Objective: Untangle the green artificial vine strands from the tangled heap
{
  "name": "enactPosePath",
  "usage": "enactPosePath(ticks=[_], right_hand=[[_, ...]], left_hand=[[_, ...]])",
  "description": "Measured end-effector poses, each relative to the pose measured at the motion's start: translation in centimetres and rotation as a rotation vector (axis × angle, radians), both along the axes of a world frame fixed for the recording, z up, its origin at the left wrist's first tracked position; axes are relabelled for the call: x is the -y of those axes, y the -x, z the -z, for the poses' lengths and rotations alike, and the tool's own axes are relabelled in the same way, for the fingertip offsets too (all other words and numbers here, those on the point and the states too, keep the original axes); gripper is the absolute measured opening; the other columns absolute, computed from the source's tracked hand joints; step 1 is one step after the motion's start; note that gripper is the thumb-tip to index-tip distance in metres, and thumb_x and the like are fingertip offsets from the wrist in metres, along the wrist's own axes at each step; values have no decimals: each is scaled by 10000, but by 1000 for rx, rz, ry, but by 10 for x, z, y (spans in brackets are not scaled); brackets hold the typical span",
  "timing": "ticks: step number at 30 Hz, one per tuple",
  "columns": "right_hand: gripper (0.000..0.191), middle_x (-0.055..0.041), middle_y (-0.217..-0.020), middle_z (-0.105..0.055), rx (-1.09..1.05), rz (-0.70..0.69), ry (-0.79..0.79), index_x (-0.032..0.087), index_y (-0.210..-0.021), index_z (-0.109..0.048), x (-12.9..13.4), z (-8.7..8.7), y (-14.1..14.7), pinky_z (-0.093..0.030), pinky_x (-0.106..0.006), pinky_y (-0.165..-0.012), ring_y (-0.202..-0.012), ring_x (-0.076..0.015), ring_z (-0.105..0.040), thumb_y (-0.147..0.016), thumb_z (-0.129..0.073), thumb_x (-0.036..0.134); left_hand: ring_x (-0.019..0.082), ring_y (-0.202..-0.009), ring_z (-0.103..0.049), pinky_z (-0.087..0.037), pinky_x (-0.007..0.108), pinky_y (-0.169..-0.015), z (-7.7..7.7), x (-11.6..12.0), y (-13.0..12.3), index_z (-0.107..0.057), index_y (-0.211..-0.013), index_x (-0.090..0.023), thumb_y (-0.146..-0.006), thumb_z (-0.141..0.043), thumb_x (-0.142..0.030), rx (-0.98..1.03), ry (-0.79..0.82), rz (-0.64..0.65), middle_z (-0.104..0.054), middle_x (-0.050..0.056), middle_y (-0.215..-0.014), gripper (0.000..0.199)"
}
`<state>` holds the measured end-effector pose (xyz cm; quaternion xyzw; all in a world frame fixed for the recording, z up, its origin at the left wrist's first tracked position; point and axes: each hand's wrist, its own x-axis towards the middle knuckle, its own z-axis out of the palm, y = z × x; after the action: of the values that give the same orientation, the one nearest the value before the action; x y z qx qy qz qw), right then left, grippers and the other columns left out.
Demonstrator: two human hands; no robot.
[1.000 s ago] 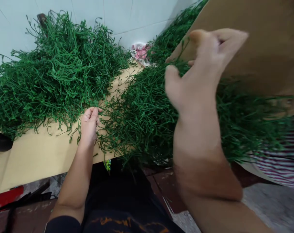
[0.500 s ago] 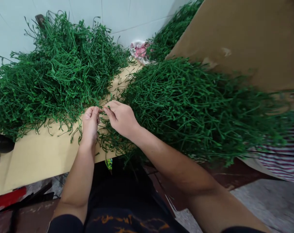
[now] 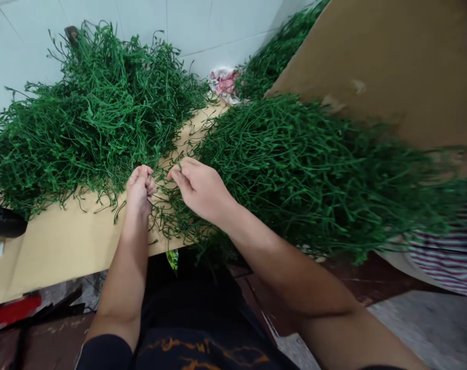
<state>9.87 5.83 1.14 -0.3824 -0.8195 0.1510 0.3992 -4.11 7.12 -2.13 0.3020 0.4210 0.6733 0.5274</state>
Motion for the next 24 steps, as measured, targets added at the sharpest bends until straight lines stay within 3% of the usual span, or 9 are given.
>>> enactPosePath(ticks=[3,8,14,16,19,22,24], right_hand=[[270,-52,-731,-551,5,53,264,161,-727,-517,-20,10,1,-384,-270,-651,-664,-134,-500,-909,-337,248],[295,-14,-648,-482,-18,33,432,179,-633,-425,-31,19,20,-349,-262,-641,-632,-118,-445,-904,-372,285],[167,22,-649,-452,-488,-124,499,172,-693,-464,-46,33,28,-386,-226,-645,-616,-88,-425,-846,-432,232],[169,28,-624,-429,-550,-75,433,179,-693,-462,-43,36,25,-387,-227,-619,-591,-88,-409,-845,-429,246],[178,0,-649,-467,-461,-48,112,189,-686,-473,-20,30,21,-407,-257,-653,-650,-113,-451,-850,-428,238],[181,-28,-690,-518,-355,-187,-260,196,-698,-483,14,12,18,-435,-285,-690,-704,-134,-486,-844,-387,150],[177,-35,-710,-529,-282,-269,-389,201,-727,-498,26,-1,11,-450,-295,-689,-722,-142,-500,-839,-381,128]], left_hand=[[10,-349,-175,-149,146,-362,1,1,-3,-475,-631,-157,-741,-662,-390,-20,-21,104,-202,-113,-419,318],[6,-350,-206,-155,136,-360,4,1,-5,-465,-605,-154,-655,-725,-407,-54,-31,186,-245,-113,-405,367],[12,-346,-210,-160,142,-365,4,3,-7,-500,-635,-151,-700,-693,-406,-72,-47,182,-244,-112,-404,326],[12,-344,-197,-153,146,-365,4,2,-7,-523,-657,-149,-722,-677,-398,-65,-44,178,-230,-113,-407,300],[17,-343,-179,-135,158,-360,4,-4,-1,-490,-633,-158,-770,-641,-339,1,17,101,-220,-108,-408,272],[32,-346,-143,-116,181,-349,4,-10,12,-434,-606,-175,-870,-499,-232,98,90,-87,-195,-97,-404,277],[38,-360,-127,-121,184,-351,3,-9,20,-430,-608,-179,-898,-431,-186,128,81,-124,-175,-90,-416,290]])
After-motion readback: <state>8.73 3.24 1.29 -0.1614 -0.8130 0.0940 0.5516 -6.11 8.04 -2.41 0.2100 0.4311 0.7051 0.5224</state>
